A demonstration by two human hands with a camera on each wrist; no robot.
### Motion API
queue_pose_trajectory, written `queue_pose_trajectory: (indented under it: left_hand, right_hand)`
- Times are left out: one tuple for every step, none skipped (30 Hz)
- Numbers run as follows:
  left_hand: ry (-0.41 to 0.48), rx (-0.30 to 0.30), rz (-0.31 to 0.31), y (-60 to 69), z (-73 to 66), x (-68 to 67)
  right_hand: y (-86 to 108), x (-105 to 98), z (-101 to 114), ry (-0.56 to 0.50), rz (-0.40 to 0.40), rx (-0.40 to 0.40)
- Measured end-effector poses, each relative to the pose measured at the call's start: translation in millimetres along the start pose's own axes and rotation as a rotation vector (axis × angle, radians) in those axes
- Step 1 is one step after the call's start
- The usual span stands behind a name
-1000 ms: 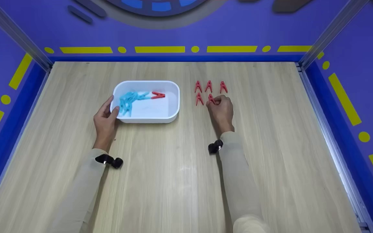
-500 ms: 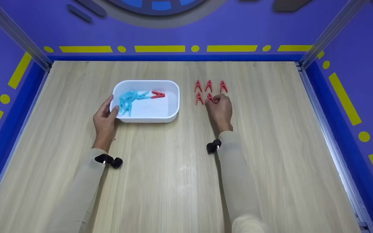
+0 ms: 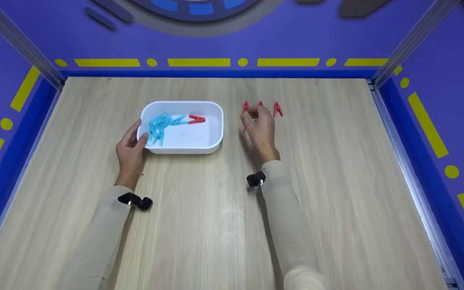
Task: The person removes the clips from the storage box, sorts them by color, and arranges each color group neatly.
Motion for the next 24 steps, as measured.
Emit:
queue_pose_trajectory:
  left_hand:
    - [-0.005, -0.008, -0.001, 0.2, 0.5, -0.1]
    - [-0.008, -0.014, -0.002, 0.3, 1.2, -0.3]
    - [-0.009, -0.019, -0.003, 0.3, 2.2, -0.4]
    - [-0.010, -0.026, -0.004, 0.3, 3.0, -0.4]
    - [-0.008, -0.030, -0.005, 0.3, 3.7, -0.4]
    - [-0.007, -0.036, -0.005, 0.2, 3.8, -0.3]
    - [-0.005, -0.040, -0.005, 0.1, 2.6, 0.1]
    - [-0.001, -0.043, -0.003, 0.5, -1.6, 0.6]
    - [0.000, -0.046, -0.001, 0.8, -6.0, 1.0]
    - [-0.005, -0.041, 0.001, 1.0, -6.9, 0.9]
    - [-0.008, -0.036, 0.002, 1.2, -7.6, 0.5]
    - [-0.014, -0.030, 0.004, 1.6, -8.2, 0.2]
    - [-0.019, -0.023, 0.003, 2.0, -8.4, -0.4]
    - [-0.023, -0.015, 0.003, 2.4, -7.4, -1.3]
    - [-0.029, -0.007, 0.000, 2.2, -3.6, -2.1]
    - [-0.032, 0.003, -0.002, 2.1, 0.3, -2.7]
    - [-0.031, 0.004, -0.004, 2.2, 0.3, -3.0]
    - [-0.029, 0.007, -0.006, 2.1, 0.1, -3.1]
    - [-0.024, 0.011, -0.008, 1.8, -0.1, -3.0]
    - [-0.020, 0.013, -0.007, 1.5, -0.3, -2.7]
    - [-0.017, 0.014, -0.007, 1.2, -0.3, -2.4]
    - [-0.016, 0.014, -0.008, 0.9, -0.2, -2.3]
    - [-0.017, 0.014, -0.008, 0.6, -0.1, -2.2]
    - [-0.020, 0.012, -0.007, 0.3, 0.0, -2.0]
  right_hand:
    - [1.4, 2, 6, -0.007, 0.003, -0.022]
    - [2.6, 5, 11, -0.017, 0.009, -0.037]
    - [3.9, 8, 16, -0.030, 0.013, -0.056]
    - [5.5, 11, 20, -0.041, 0.019, -0.065]
    - [7.2, 15, 23, -0.052, 0.026, -0.070]
    - [8.7, 18, 26, -0.059, 0.031, -0.073]
    - [10.5, 22, 28, -0.064, 0.036, -0.076]
    - [12.1, 26, 31, -0.066, 0.043, -0.078]
    - [13.6, 30, 33, -0.066, 0.049, -0.078]
    - [15.1, 33, 36, -0.068, 0.053, -0.082]
    - [16.3, 37, 38, -0.072, 0.058, -0.090]
    - [17.7, 41, 40, -0.068, 0.063, -0.092]
    - [19.2, 45, 42, -0.068, 0.071, -0.096]
    - [20.7, 49, 44, -0.063, 0.077, -0.101]
    - [22.1, 52, 47, -0.056, 0.079, -0.111]
    - [23.7, 56, 49, -0.053, 0.082, -0.124]
    - [24.9, 59, 51, -0.047, 0.091, -0.131]
    - [26.2, 63, 53, -0.041, 0.100, -0.140]
    - [27.1, 66, 55, -0.040, 0.111, -0.150]
    - [27.5, 70, 57, -0.040, 0.120, -0.158]
    - [27.5, 74, 58, -0.039, 0.131, -0.163]
    - [27.3, 79, 59, -0.044, 0.147, -0.164]
    - [27.0, 83, 60, -0.042, 0.161, -0.163]
    - [26.9, 87, 61, -0.030, 0.171, -0.162]
Point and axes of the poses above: each hand's wrist, its own y-axis away from the middle knuckle, its own x-axis out of the palm, z = x × y, the point moved 10 cm from there along -y, towards the middle knuckle, and after that the axes turned 15 degrees about x, right-handed, at the moved point
